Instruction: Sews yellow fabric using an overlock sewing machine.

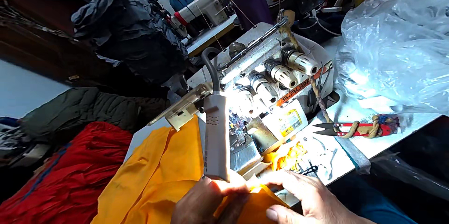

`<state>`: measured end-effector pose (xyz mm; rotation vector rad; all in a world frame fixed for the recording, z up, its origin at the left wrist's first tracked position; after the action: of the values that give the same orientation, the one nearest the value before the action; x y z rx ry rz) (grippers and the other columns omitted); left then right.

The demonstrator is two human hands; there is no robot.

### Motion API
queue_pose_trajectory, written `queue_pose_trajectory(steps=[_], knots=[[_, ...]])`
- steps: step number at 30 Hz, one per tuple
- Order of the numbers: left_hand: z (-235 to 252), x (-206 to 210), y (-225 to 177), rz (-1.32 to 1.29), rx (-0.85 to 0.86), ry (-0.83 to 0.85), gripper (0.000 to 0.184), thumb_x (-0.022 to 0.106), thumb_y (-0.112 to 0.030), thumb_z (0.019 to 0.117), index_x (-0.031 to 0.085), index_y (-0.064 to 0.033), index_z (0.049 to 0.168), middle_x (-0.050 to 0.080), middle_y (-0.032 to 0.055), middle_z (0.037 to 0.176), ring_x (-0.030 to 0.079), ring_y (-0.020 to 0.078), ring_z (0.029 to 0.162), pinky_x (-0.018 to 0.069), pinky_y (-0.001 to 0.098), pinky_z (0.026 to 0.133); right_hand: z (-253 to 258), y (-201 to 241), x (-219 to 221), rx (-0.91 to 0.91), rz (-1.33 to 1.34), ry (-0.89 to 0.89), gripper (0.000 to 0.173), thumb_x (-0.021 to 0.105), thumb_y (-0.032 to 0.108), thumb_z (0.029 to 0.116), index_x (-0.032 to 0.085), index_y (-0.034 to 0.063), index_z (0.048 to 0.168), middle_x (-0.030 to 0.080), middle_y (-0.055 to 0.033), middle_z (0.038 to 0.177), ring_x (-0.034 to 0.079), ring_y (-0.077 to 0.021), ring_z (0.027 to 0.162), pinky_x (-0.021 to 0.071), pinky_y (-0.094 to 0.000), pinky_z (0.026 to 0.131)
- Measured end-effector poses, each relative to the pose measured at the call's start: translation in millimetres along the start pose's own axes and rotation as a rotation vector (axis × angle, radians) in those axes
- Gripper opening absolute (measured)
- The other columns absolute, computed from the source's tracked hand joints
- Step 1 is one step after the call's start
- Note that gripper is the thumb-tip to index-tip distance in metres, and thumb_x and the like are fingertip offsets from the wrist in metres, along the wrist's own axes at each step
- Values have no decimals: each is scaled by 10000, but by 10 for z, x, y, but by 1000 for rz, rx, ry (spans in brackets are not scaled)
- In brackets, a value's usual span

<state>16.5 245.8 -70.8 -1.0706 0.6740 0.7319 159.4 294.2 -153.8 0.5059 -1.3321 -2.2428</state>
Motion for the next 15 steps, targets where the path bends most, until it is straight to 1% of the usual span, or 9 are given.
queue_pose_trajectory(steps=[3,5,6,7,9,11,12,15], knots=[[-14,27,30,-68,-7,-30,154,649,-161,988,658,-7,987,716,43,931,631,-46,978,484,131,910,144,104,21,-48,62,-16,225,645,97,954,702,-68,1095,742,-180,997,715,-176,945,544,-259,863],[-22,43,35,-95,-10,-46,166,649,-168,987,640,-9,1033,726,-4,988,623,-90,996,491,114,921,196,94,35,-67,69,-59,174,637,78,952,713,-52,1040,743,-152,940,706,-113,895,531,-195,821],[-26,46,32,-92,-15,-47,176,649,-165,984,630,-5,1052,732,-6,996,626,-94,992,493,112,915,212,77,39,-75,77,-76,152,634,64,947,718,-46,1010,740,-138,914,696,-80,868,523,-163,800],[-32,48,34,-85,-18,-42,194,647,-165,986,627,9,1067,735,12,984,636,-79,977,497,117,905,220,67,40,-79,82,-85,135,631,54,944,721,-40,982,736,-127,891,685,-60,842,512,-143,778],[-49,48,47,-56,-24,-25,242,645,-168,990,644,52,1090,731,73,937,651,-18,929,502,147,881,216,56,45,-87,88,-99,118,631,43,935,721,-33,935,722,-114,848,656,-42,792,486,-124,736],[-53,49,43,-12,-47,-5,281,649,-155,982,673,104,1089,726,137,906,657,54,894,504,191,874,211,45,48,-84,92,-101,117,633,43,934,726,-28,922,721,-105,835,649,-32,779,479,-120,729],[-51,50,43,9,-60,6,294,642,-174,988,688,102,1076,727,150,912,658,69,897,501,202,879,209,42,48,-79,93,-99,119,633,45,933,727,-28,922,719,-102,834,644,-28,777,475,-118,730],[-49,48,38,23,-82,14,296,656,-213,980,742,64,1042,736,142,936,653,55,928,488,180,900,225,39,46,-51,107,-106,125,636,56,933,731,-24,917,724,-86,843,647,1,796,481,-101,746]])
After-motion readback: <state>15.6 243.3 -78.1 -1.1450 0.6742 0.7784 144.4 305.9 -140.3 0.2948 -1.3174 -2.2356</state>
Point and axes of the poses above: each hand's wrist, its own z-axis towards the middle knuckle, its own x-axis out of the palm, y = z × x, the point moved 6 cm from there along z, towards the middle knuckle
